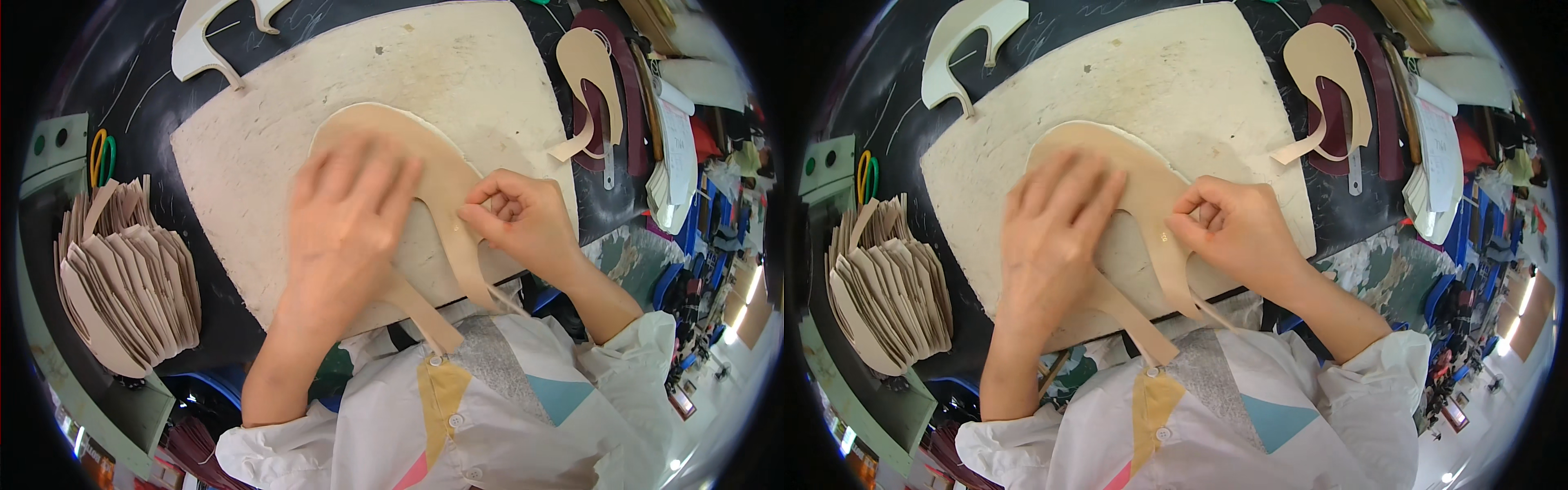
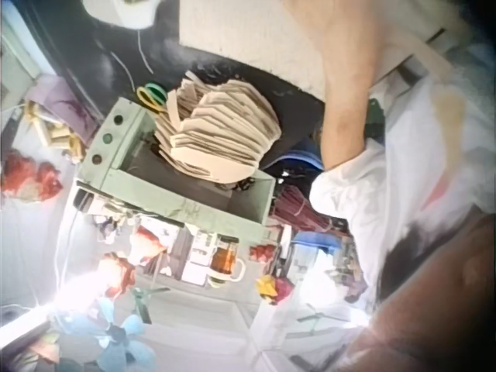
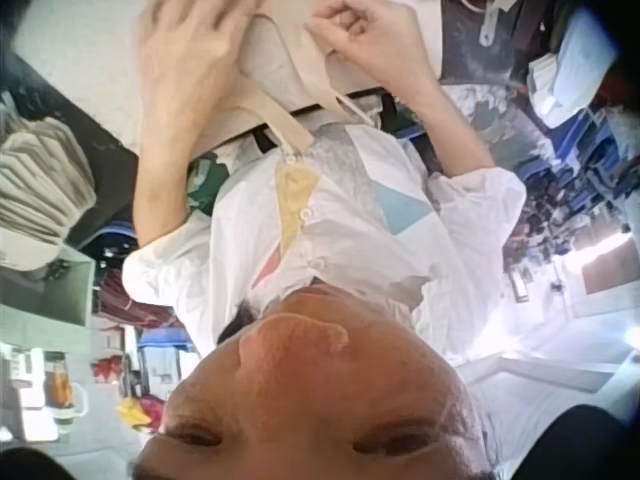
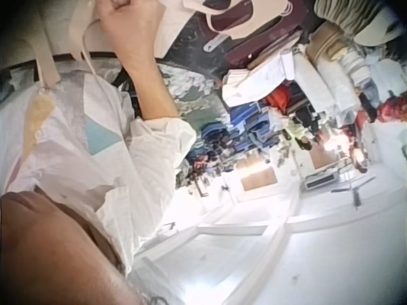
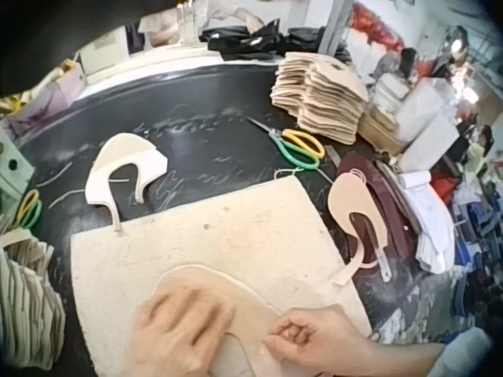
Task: The recorder is inspecting and stacking leather shoe upper components on a workbench.
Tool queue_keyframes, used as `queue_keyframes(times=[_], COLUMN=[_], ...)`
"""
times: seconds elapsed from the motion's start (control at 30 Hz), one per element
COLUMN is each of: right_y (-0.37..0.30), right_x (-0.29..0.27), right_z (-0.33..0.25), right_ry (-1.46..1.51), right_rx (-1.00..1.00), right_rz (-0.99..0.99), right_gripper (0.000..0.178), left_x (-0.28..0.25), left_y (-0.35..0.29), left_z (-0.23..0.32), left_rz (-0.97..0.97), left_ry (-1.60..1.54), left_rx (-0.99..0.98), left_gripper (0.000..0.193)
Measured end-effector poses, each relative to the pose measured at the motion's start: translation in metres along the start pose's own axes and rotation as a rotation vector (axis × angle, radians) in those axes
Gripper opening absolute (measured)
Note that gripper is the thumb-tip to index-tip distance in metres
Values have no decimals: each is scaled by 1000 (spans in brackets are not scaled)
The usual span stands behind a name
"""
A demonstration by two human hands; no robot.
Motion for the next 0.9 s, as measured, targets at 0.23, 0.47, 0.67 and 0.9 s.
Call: queue_keyframes(times=[0.23,0.47,0.67,0.9], right_y=[16,20,3,-3], right_x=[-19,-78,0,22], right_z=[5,-1,-1,-17], right_ry=[-62,6,-546,-68], right_rx=[-218,-425,-612,-670], right_rz=[80,816,475,446], right_gripper=[14,9,22,23], left_x=[-15,-9,8,30], left_y=[10,-44,-67,-78], left_z=[-19,-13,13,23], left_rz=[-108,229,284,-21], left_ry=[-78,82,31,-51], left_rx=[2,-294,-184,-231], left_gripper=[57,37,50,99])
Point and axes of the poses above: each hand's wrist, its own y-axis towards the middle knuckle, its own x-axis out of the palm, z = x × y, the point moved 1 cm from there along y, towards the middle knuckle, and after that the axes turned 12 degrees about -y, right-handed, at the moved point
